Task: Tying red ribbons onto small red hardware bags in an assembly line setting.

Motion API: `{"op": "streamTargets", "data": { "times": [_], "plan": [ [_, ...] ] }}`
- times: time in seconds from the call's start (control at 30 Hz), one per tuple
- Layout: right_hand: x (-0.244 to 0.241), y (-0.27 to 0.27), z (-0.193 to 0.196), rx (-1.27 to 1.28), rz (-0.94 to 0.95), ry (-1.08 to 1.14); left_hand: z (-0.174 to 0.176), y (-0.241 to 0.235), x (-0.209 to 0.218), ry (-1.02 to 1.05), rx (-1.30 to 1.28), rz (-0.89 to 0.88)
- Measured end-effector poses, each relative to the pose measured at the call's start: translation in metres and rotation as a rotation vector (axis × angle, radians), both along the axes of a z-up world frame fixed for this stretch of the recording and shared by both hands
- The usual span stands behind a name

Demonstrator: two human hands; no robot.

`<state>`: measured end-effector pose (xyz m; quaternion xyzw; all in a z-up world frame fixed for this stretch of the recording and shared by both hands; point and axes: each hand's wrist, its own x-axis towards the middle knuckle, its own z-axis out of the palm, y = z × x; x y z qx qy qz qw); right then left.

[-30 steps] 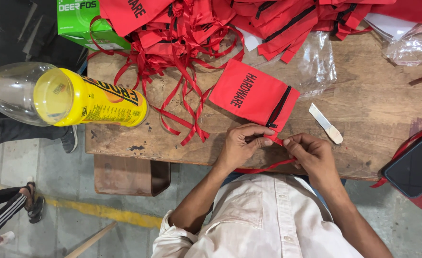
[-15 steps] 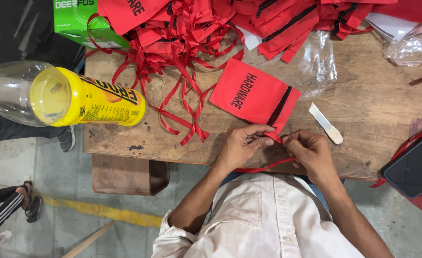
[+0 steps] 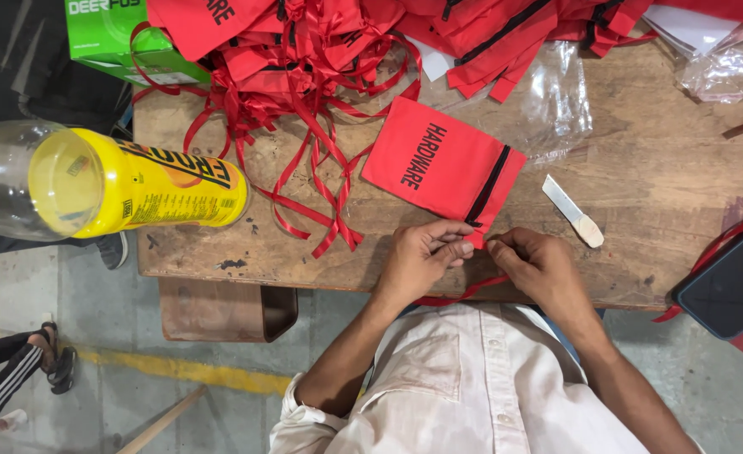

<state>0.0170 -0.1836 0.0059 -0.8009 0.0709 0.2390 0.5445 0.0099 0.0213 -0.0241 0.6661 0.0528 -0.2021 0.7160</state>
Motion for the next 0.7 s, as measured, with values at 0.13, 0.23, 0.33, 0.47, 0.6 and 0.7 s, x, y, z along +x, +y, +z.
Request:
{"op": "streamTargets", "data": {
  "times": [0.13, 0.23, 0.33, 0.47, 0.6, 0.7],
  "plan": [
    [0.010, 0.007, 0.017, -0.186, 0.105, 0.012, 0.012, -0.003, -0.002, -0.012, 0.050, 0.030],
    [0.013, 0.008, 0.016, -0.194, 0.135, 0.014, 0.034, -0.002, -0.002, -0.160, 0.230, 0.033],
    [0.016, 0.010, 0.016, -0.206, 0.162, 0.014, 0.037, 0.000, -0.003, -0.478, 0.512, 0.017],
    [0.020, 0.015, 0.022, -0.221, 0.180, 0.045, 0.033, 0.004, -0.003, -0.433, 0.499, -0.020],
    [0.020, 0.014, 0.018, -0.184, 0.192, 0.066, 0.036, 0.006, -0.003, -0.472, 0.517, -0.031],
    [0.021, 0.012, 0.017, -0.160, 0.198, 0.067, 0.040, 0.007, -0.003, -0.481, 0.581, -0.038]
  ]
}}
